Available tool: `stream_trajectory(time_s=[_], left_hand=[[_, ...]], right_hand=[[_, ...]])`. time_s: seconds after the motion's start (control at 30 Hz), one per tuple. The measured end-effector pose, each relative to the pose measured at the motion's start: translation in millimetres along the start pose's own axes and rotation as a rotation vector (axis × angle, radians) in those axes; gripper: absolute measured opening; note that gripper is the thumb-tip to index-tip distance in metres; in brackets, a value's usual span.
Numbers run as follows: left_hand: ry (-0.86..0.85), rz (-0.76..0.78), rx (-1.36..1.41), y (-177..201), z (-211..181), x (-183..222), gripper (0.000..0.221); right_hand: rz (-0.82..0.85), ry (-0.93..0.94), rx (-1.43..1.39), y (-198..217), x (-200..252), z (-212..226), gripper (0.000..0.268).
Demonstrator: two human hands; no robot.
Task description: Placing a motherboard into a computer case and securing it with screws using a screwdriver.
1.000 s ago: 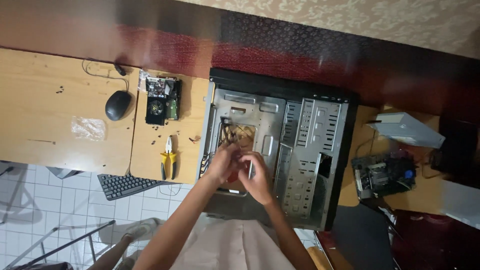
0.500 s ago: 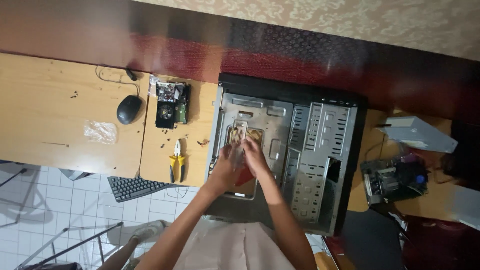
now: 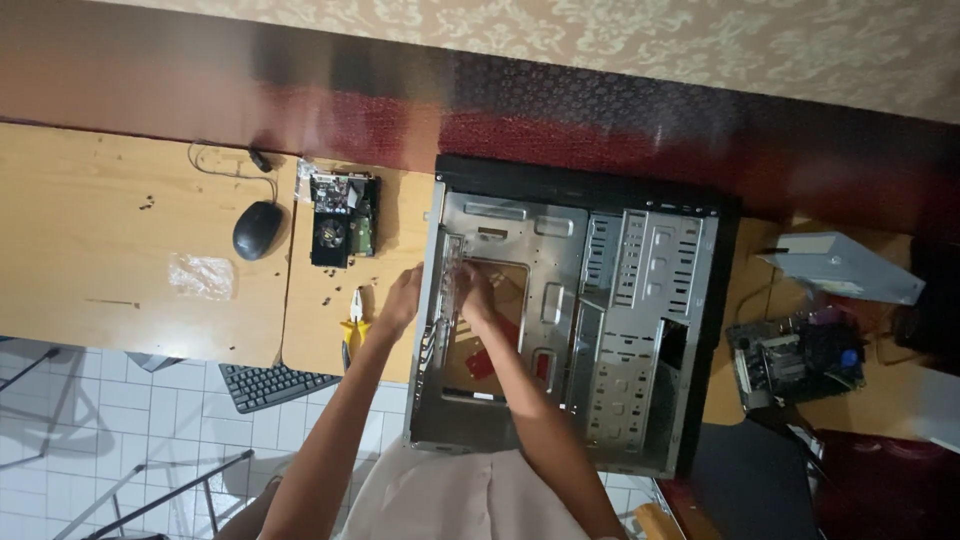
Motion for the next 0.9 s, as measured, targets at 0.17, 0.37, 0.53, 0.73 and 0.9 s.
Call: stream_trajectory(time_s=[0.17,0.37,0.53,0.73,0.9], left_hand=[[-0.040,0.075,0.067,-16,-54,45,0.071],[-0.087,0.005,0.172,-14,-8,14,0.065],[-0.056,0.053,0.096,-16,-12,8,0.071],[-0.034,0.037,0.090,-14,-20,12,0.072],[0.010,0.000,0.031,-10,-23,13,0.075]], right_hand=[[-0.010,0.043,0.007,7,13,16,0.032],[-0.034,-0.052,-0.010,-3,3,1,0.026],[-0.060,-0.085,-0.004,20,38,50,0.033],[-0.036,-0.080,-0.107,20,32,55,0.029],[0.014,-0.082,-0.055,10,14,33,0.022]])
Point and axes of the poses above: each hand's wrist, its own x-axis away from the middle knuckle, its own y-axis out of the back of the hand, z = x × y, the point moved 5 cm from there along -x, towards the middle knuckle, and after that the axes turned 12 degrees about z, right-handed, at the moved point
